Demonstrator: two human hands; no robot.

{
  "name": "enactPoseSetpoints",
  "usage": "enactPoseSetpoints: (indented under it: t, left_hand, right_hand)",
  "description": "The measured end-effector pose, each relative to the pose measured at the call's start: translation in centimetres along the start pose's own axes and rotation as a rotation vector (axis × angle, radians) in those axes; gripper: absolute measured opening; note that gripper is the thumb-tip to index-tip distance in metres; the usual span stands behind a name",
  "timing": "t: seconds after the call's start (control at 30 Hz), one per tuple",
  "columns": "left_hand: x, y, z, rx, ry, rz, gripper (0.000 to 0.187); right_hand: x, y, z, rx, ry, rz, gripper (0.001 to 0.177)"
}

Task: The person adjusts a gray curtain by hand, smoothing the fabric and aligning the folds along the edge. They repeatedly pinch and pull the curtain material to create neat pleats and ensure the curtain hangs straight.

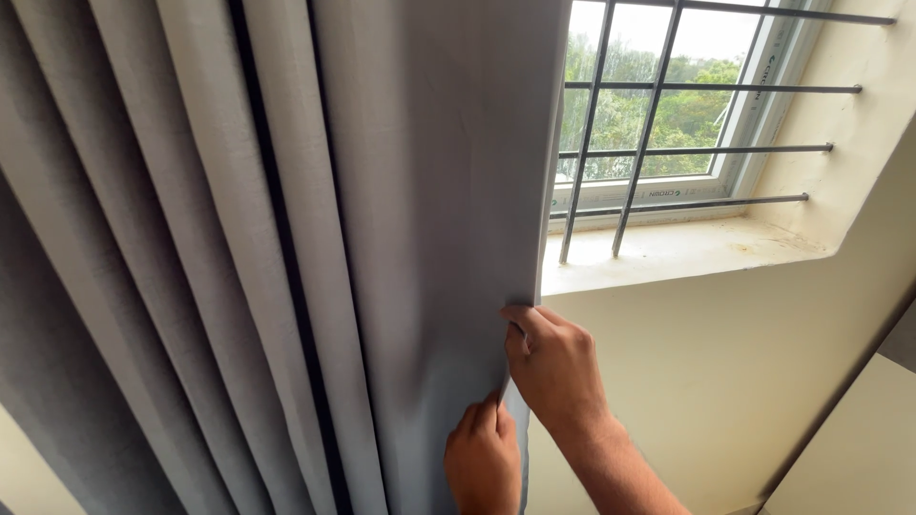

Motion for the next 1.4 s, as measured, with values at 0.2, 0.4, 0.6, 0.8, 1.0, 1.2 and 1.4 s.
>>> enactPoseSetpoints:
  t: [0.2,0.4,0.6,0.8,1.0,1.2,1.4]
  left_hand:
    - [-1.8,-2.3,1.5,-0.007,0.092,0.038,0.023]
    - [-1.5,-1.8,1.5,-0.088,0.179,0.150,0.024]
    - [-3.8,-5.8,3.4,0.011,0.168,0.195,0.022]
    - [-5.7,-7.3,4.2,0.034,0.185,0.338,0.027]
    - [-5.4,-6.0,4.6,-0.003,0.242,0.377,0.036]
    - [-5.4,-5.5,4.6,0.047,0.198,0.488,0.030]
    - [-5.3,-4.7,4.8,0.027,0.118,0.435,0.040]
  right_hand:
    - [-1.4,-0.3,0.2,0.064,0.081,-0.010,0.016]
    - [-2.8,0.9,1.4,0.117,0.078,0.027,0.018]
    - [-4.5,1.5,2.8,0.130,0.097,0.010,0.020]
    - [-6.3,2.0,4.4,0.184,0.134,-0.011,0.032]
    - [-7.3,2.2,5.2,0.183,0.223,-0.075,0.031]
    - [-7.5,3.3,5.9,0.178,0.209,0.026,0.023]
    - [-9.9,4.8,7.7,0.187,0.264,-0.041,0.020]
Point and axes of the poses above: each hand's wrist, its own x-axis towards the middle knuckle, its own z-axis out of the palm, y = z × x, the point moved 4 cm from there along x, towards the middle knuckle, and after that the axes turned 12 degrees about -x, right-handed, at the moved point
